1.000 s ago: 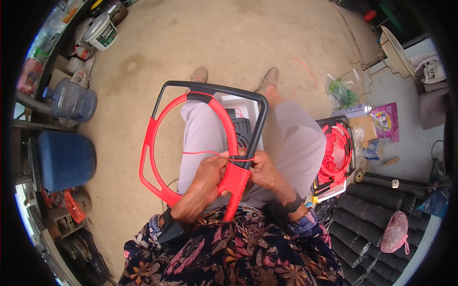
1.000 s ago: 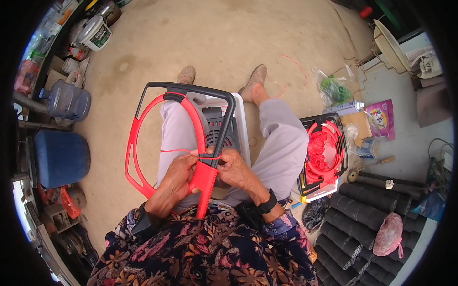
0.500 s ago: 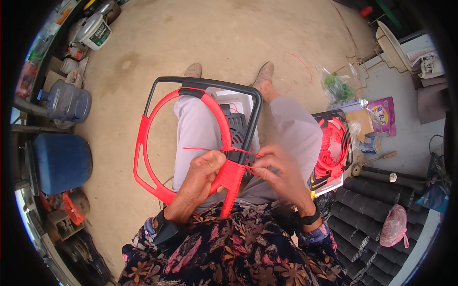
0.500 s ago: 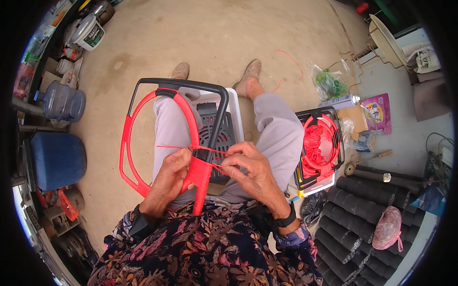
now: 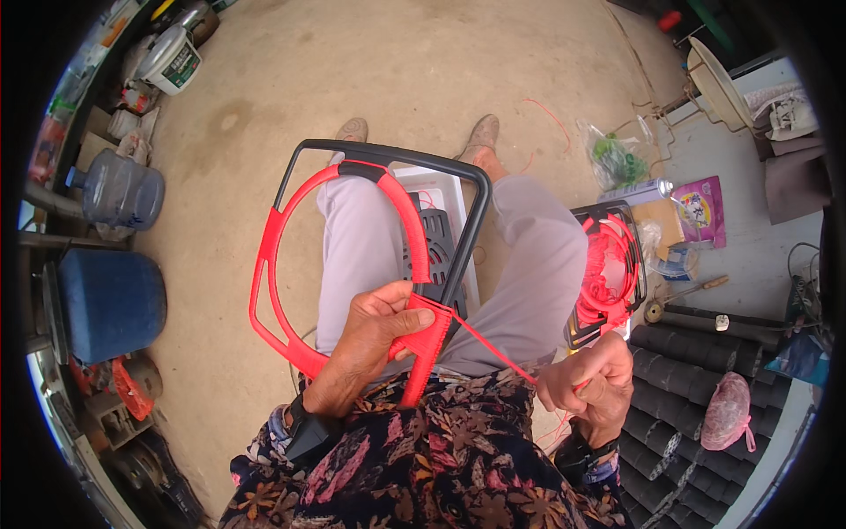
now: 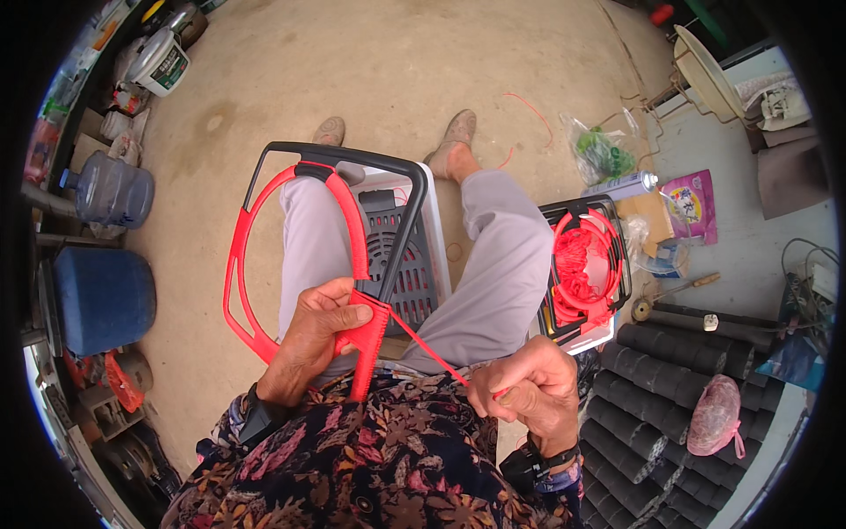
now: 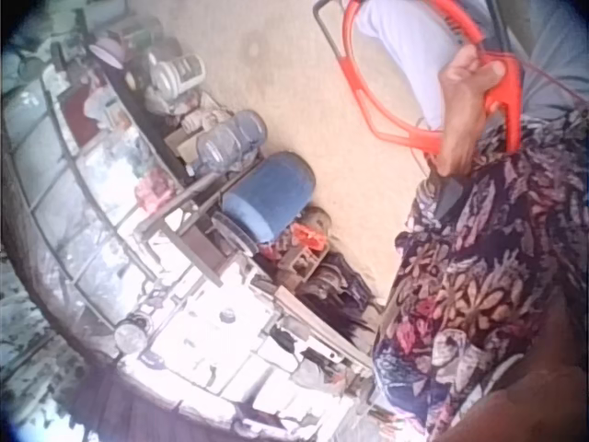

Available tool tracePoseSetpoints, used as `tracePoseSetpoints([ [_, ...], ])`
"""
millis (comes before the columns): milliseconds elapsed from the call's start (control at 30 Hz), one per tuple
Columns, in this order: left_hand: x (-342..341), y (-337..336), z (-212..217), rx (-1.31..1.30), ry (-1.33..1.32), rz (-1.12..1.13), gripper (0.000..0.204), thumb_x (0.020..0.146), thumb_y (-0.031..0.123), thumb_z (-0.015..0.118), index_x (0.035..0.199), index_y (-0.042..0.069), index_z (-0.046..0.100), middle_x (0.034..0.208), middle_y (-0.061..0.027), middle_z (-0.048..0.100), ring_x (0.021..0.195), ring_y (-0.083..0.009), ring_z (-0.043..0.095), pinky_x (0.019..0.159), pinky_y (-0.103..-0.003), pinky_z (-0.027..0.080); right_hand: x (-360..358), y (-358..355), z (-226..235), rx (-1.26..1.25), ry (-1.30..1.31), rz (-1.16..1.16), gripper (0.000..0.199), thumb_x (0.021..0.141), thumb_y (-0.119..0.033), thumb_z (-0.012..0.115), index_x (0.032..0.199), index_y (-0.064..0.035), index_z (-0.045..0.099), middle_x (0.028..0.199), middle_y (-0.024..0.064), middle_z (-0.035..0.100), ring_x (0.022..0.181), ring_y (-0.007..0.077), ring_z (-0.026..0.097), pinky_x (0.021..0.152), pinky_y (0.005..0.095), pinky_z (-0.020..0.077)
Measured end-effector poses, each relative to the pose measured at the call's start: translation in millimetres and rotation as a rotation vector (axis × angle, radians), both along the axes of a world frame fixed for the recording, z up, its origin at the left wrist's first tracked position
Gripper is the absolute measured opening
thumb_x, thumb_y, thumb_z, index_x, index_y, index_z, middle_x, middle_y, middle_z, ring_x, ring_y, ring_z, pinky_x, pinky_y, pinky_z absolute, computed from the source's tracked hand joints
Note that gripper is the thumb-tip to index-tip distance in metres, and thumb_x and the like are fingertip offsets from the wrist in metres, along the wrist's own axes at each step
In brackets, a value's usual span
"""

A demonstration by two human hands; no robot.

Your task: Wrapping a red plastic frame with red cord.

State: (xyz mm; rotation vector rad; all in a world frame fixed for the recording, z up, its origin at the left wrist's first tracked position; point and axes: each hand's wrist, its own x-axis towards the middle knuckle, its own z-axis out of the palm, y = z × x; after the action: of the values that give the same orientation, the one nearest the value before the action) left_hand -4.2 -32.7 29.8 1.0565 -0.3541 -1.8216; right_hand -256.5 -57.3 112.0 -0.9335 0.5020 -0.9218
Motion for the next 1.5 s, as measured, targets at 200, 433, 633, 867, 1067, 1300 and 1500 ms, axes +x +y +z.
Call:
tracePoseSetpoints([
  [200,-18.9,-33.8,-2.0,0.012,0.231,-0.191,0.028,0.084,0.009,0.066,0.108,-0.002,0.058,0.087,-0.01,0.067,0.054,-0.0095,0.058,0.037,-0.021,0.039,-4.6,1.5,20.8,-0.016,0.093,-0.203,0.02,0.093,-0.018,0.057,0.089,-0.0045,0.042,0.052,0.0,0.039,0.042,0.0091,0.034,0.042,0.03,0.0315],
  [433,-7.3,-34.8,-13.9,0.129,0.172,-0.158,0.027,0.088,0.018,0.062,0.106,-0.002,0.057,0.086,-0.0126,0.066,0.061,-0.0175,0.065,0.053,-0.031,0.054,19.0,2.3,8.9,0.175,-0.071,0.125,0.014,0.091,-0.007,0.058,0.094,0.0044,0.052,0.064,0.0088,0.052,0.05,0.0109,0.043,0.048,0.0268,0.0345],
  [633,-5.4,-47.2,5.5,0.125,0.272,-0.383,0.026,0.085,0.02,0.064,0.098,-0.002,0.06,0.07,-0.0151,0.064,0.059,-0.0253,0.064,0.061,-0.036,0.056,17.5,1.9,9.1,0.303,-0.164,0.223,0.016,0.086,-0.009,0.065,0.088,0.0054,0.057,0.073,0.0118,0.059,0.059,0.0136,0.052,0.052,0.0255,0.0397],
  [867,-1.5,-28.3,14.2,0.073,0.136,-0.221,0.02,0.08,0.01,0.063,0.092,-0.004,0.059,0.065,-0.016,0.062,0.055,-0.0258,0.062,0.057,-0.036,0.054,1.3,3.0,4.4,0.147,0.032,0.254,0.017,0.08,-0.011,0.072,0.087,0.0021,0.065,0.079,0.0104,0.066,0.069,0.0184,0.063,0.063,0.0286,0.0473],
  [1067,-5.1,-22.4,2.3,0.108,0.116,-0.198,0.02,0.08,0.011,0.065,0.091,-0.005,0.059,0.066,-0.0159,0.062,0.057,-0.0257,0.063,0.056,-0.035,0.054,16.9,-4.8,8.7,0.039,0.036,0.402,0.011,0.084,-0.008,0.068,0.09,0.0007,0.065,0.084,0.0117,0.068,0.076,0.0203,0.067,0.066,0.028,0.0505],
  [1300,0.4,-15.1,-3.6,0.097,0.057,-0.17,0.02,0.081,0.011,0.064,0.089,-0.005,0.058,0.068,-0.016,0.063,0.057,-0.0246,0.064,0.055,-0.034,0.055,23.4,-2.0,6.5,0.075,0.005,0.341,0.012,0.083,-0.008,0.068,0.087,0.0029,0.063,0.083,0.0146,0.066,0.072,0.0205,0.065,0.064,0.0291,0.05],
  [1500,-23.6,-37.6,-3.6,0.062,0.098,-0.263,0.02,0.082,0.01,0.063,0.092,-0.005,0.055,0.07,-0.0159,0.063,0.058,-0.0234,0.064,0.055,-0.034,0.055,18.1,-8.5,52.5,-0.457,0.333,-0.282,0.014,0.082,-0.009,0.069,0.084,0.0031,0.062,0.077,0.0161,0.064,0.069,0.0232,0.064,0.061,0.031,0.05],
])
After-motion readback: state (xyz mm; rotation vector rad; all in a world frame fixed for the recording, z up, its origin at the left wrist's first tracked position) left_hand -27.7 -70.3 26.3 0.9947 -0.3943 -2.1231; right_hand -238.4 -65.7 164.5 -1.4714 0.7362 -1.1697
